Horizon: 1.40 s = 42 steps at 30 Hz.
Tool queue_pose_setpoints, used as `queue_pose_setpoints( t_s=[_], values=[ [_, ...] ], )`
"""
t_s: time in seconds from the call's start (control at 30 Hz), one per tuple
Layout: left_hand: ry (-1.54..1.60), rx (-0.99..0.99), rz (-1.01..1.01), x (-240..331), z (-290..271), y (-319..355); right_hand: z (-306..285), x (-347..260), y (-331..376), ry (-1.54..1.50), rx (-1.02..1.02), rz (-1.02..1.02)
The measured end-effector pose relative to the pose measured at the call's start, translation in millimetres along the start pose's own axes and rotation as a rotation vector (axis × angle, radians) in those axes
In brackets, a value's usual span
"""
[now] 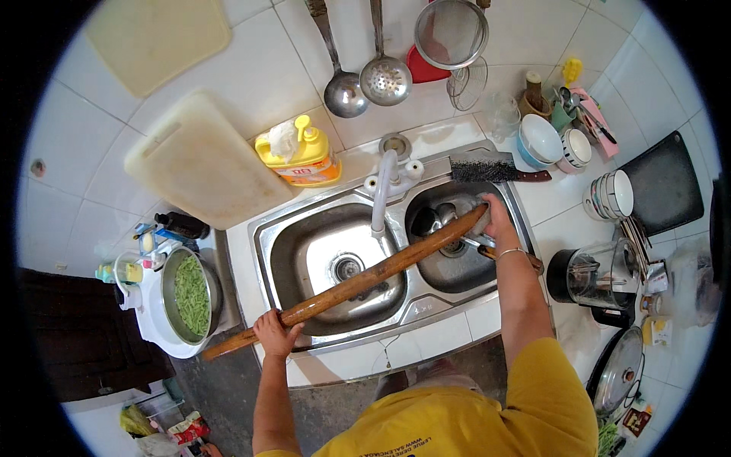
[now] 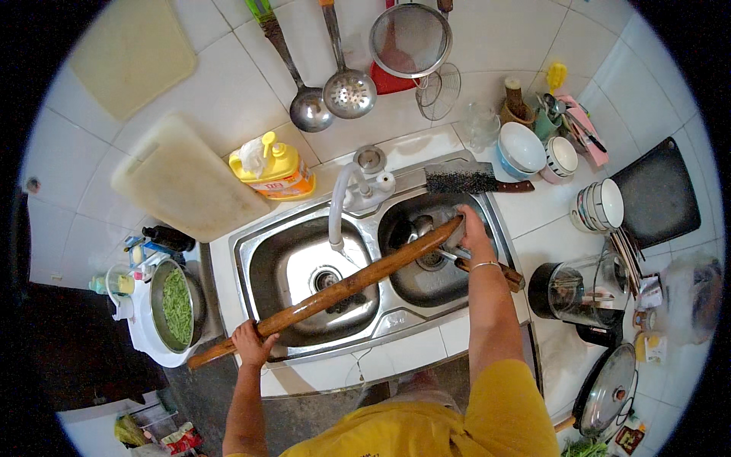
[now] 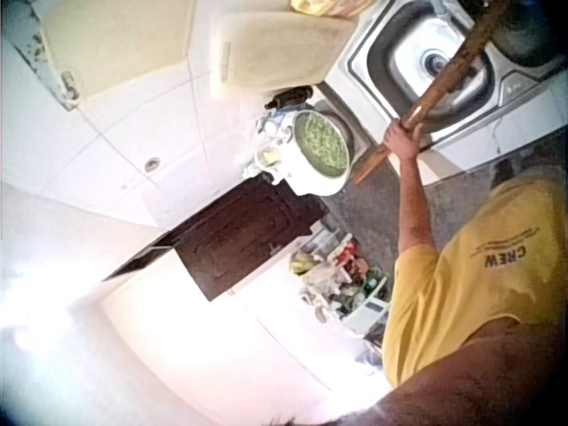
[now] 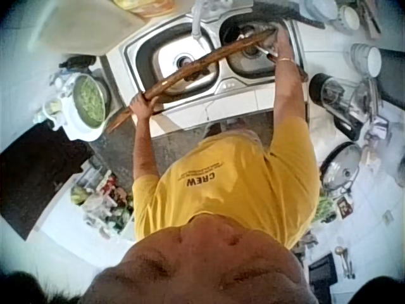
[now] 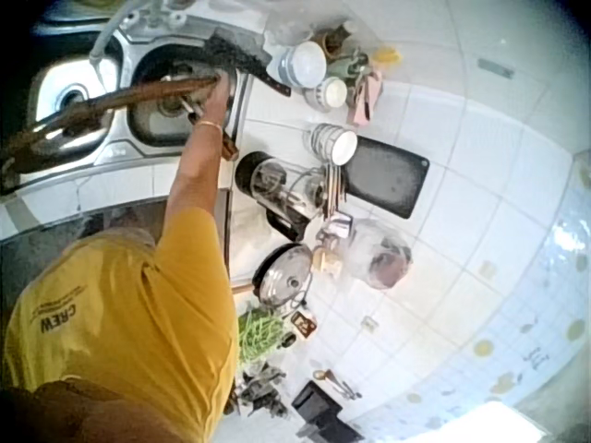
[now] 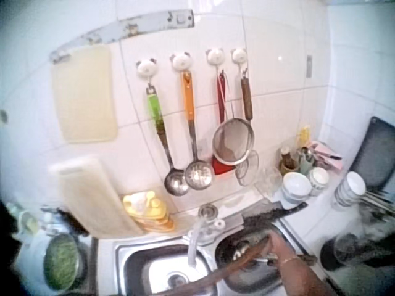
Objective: The person washes a long wooden pole in a sink with running water, using a cloth to wipe along its entire length while repeatedly turning the pole.
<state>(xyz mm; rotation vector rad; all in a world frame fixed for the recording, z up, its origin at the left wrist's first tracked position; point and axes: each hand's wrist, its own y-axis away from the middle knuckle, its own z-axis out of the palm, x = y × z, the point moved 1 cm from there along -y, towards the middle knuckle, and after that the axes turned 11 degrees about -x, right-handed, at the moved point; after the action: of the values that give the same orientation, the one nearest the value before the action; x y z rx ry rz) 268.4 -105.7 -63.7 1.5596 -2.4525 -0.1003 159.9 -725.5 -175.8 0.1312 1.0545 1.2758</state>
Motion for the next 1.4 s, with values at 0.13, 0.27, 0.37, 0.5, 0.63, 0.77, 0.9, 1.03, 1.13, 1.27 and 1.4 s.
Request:
queue_pose_setpoints(
  t_s=[0.13,0.27,0.37,0.5,0.63,0.77,0.9,1.03,1.13,1.27,1.4],
  values=[
    [-0.022,0.02,0.041,-21,5,24,58,10,40,0.439,0.356,-0.181],
    [-0.093,0.024,0.02,-29,-1,48,46,46,-5,1.065,0.48,-0.442],
    [-0.083,0.057,-0.01,-45,6,57,107,70,12,1.319,0.449,-0.791],
    [-0.048,-0.046,-0.013,-44,-5,47,155,127,56,1.573,0.383,-0.95],
    [-0.046,-0.057,0.03,-48,-11,36,214,206,123,1.853,-0.139,-0.896],
    [0.012,0.021,0.126,-57,-10,27,220,173,125,1.909,-0.437,-0.762],
    [0.113,0.036,0.068,-52,-5,11,201,78,86,2.193,-0.045,-1.025],
    [0.007,-0.04,0.046,-42,-10,5,178,117,70,1.882,0.132,-1.317],
    [0.037,-0.1,-0.002,-43,-15,3,257,192,123,2.366,-0.219,-0.552],
    [0.082,-0.051,0.05,-48,-14,-6,302,294,178,1.723,-0.502,-1.178],
    [0.034,0.027,0.142,-50,-19,-10,258,255,133,1.819,-0.708,-0.925]
  ],
)
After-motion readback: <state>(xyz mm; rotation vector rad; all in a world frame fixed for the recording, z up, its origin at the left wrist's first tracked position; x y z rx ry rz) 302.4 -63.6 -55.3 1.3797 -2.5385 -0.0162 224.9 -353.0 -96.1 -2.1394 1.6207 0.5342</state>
